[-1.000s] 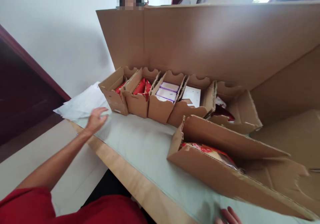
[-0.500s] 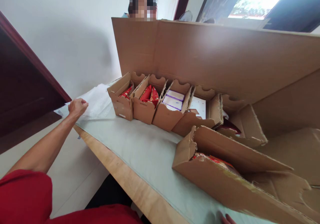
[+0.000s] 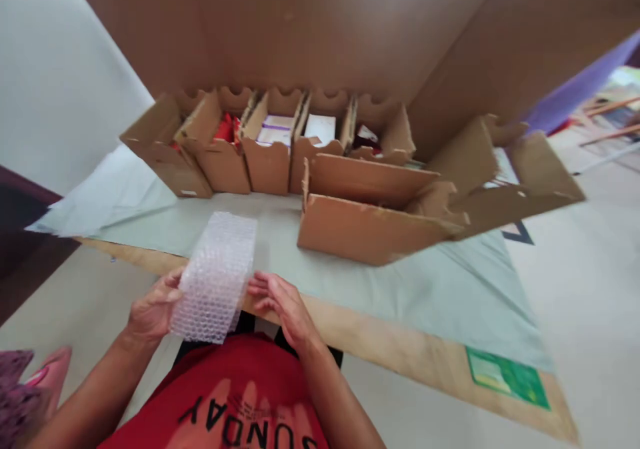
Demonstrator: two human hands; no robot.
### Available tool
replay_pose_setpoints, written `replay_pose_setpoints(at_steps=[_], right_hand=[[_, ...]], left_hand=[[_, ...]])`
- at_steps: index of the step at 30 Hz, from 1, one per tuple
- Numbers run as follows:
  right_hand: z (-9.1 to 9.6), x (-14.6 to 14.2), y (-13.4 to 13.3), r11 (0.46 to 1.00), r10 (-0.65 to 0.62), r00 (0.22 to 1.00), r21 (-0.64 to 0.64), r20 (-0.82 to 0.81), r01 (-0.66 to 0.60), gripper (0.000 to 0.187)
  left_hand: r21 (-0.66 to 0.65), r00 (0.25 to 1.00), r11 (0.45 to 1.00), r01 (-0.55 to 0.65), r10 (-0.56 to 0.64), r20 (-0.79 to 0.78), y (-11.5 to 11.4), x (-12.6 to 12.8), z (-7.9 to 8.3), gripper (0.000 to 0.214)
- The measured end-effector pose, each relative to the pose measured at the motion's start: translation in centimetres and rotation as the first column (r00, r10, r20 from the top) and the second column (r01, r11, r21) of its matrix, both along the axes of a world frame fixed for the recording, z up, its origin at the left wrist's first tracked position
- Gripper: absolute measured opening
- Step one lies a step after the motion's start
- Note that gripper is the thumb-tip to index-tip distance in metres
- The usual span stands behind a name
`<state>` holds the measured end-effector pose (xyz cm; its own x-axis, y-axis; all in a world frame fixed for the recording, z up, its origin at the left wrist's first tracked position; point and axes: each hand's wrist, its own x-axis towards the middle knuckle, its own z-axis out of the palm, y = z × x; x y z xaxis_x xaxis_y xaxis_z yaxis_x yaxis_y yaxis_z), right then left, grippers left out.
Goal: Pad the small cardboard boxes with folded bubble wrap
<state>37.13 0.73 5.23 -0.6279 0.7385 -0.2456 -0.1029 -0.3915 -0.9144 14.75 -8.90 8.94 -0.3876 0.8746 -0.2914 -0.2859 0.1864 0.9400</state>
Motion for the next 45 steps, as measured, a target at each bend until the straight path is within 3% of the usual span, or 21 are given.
replay_pose_setpoints(at_steps=[3,4,6,9,12,15,16,18,20,21,23,26,28,30,33,34,36,38,40,43,45], right_hand=[[0.5,0.6,0.8,0.997,-0.07,0.997,0.024,-0.027,0.071,0.05],[0.9,1.1,1.0,0.992,-0.108,0.994,0.071,0.0,0.108,0.046],[1.8,2.2,1.3,0.962,-0.175,0.981,0.226,0.084,0.153,0.038],[3.2,2.5,1.5,0.807,-0.274,0.924,0.586,0.266,0.07,0.032],[3.8,1.3,1.3,0.608,-0.223,0.87,0.76,0.44,-0.228,0.026],[3.7,0.5,1.0,0.517,0.004,0.873,0.747,0.487,-0.418,0.024],[3.6,0.6,1.0,0.526,0.082,0.888,0.736,0.453,-0.425,0.027],[3.7,1.4,1.2,0.598,0.211,0.915,0.695,0.343,-0.399,0.035],[3.9,2.2,1.5,0.664,0.265,0.927,0.647,0.264,-0.374,0.041],[4.1,2.5,1.6,0.67,0.265,0.928,0.642,0.263,-0.373,0.041],[4.5,2.7,1.6,0.619,0.233,0.915,0.676,0.328,-0.4,0.039],[4.8,1.9,1.0,0.487,0.174,0.861,0.717,0.479,-0.498,0.031],[4.8,1.5,0.6,0.461,0.166,0.827,0.699,0.537,-0.547,0.028],[4.8,1.8,0.4,0.529,0.153,0.829,0.663,0.539,-0.529,0.029],[4.9,3.6,1.1,0.717,0.03,0.88,0.603,0.474,-0.349,0.032],[5.0,4.4,1.7,0.754,-0.035,0.888,0.595,0.459,-0.278,0.032],[4.9,5.9,3.3,0.768,-0.161,0.874,0.614,0.459,-0.181,0.029],[4.5,6.6,5.1,0.72,-0.265,0.821,0.67,0.505,-0.18,0.024],[4.0,6.3,6.8,0.624,-0.353,0.753,0.739,0.555,-0.253,0.021],[3.4,5.0,8.0,0.4,-0.51,0.685,0.849,0.52,-0.346,0.016],[3.3,5.1,7.6,0.223,-0.633,0.683,0.93,0.366,-0.292,0.013]], left_hand=[[-0.034,0.964,0.963,0.266,-0.266,0.0,0.6,2.9,-0.7,0.023],[-0.064,0.953,0.954,0.293,-0.297,-0.065,0.7,3.3,-0.9,0.022],[-0.12,0.945,0.973,0.198,-0.222,-0.24,0.9,3.9,-1.2,0.023],[-0.101,0.919,0.994,0.029,-0.067,-0.389,1.1,4.6,-1.1,0.039],[-0.054,0.946,0.984,0.173,-0.181,-0.269,1.8,5.8,-0.6,0.059],[-0.027,0.946,0.949,0.314,-0.315,-0.078,2.5,7.0,-0.5,0.063],[-0.032,0.946,0.945,0.324,-0.325,-0.022,2.6,7.2,-0.7,0.057],[-0.077,0.956,0.955,0.287,-0.281,0.087,2.7,7.3,-1.2,0.045],[-0.137,0.963,0.965,0.226,-0.2,0.182,2.6,7.0,-1.7,0.037],[-0.155,0.96,0.966,0.208,-0.172,0.219,2.6,6.9,-1.8,0.035],[-0.135,0.954,0.968,0.21,-0.172,0.247,2.6,6.7,-1.6,0.035],[-0.095,0.95,0.961,0.261,-0.238,0.201,2.7,6.6,-1.1,0.042],[-0.123,0.952,0.954,0.274,-0.251,0.174,2.8,6.7,-0.9,0.041],[-0.14,0.967,0.964,0.227,-0.206,0.152,2.8,6.5,-1.0,0.038],[-0.115,0.99,0.99,0.08,-0.066,0.125,2.9,5.4,-1.5,0.037],[-0.11,0.993,0.994,0.025,-0.012,0.117,2.9,4.9,-1.6,0.038],[-0.118,0.995,0.992,-0.045,0.055,0.089,2.8,3.9,-1.9,0.038],[-0.154,0.999,0.988,-0.015,0.021,0.04,2.6,3.5,-2.1,0.037],[-0.239,0.994,0.965,0.108,-0.11,0.008,2.2,3.9,-2.3,0.038],[-0.374,0.959,0.887,0.271,-0.281,0.03,1.6,5.1,-2.3,0.047],[-0.42,0.938,0.844,0.333,-0.341,0.059,1.0,5.2,-2.4,0.057]])
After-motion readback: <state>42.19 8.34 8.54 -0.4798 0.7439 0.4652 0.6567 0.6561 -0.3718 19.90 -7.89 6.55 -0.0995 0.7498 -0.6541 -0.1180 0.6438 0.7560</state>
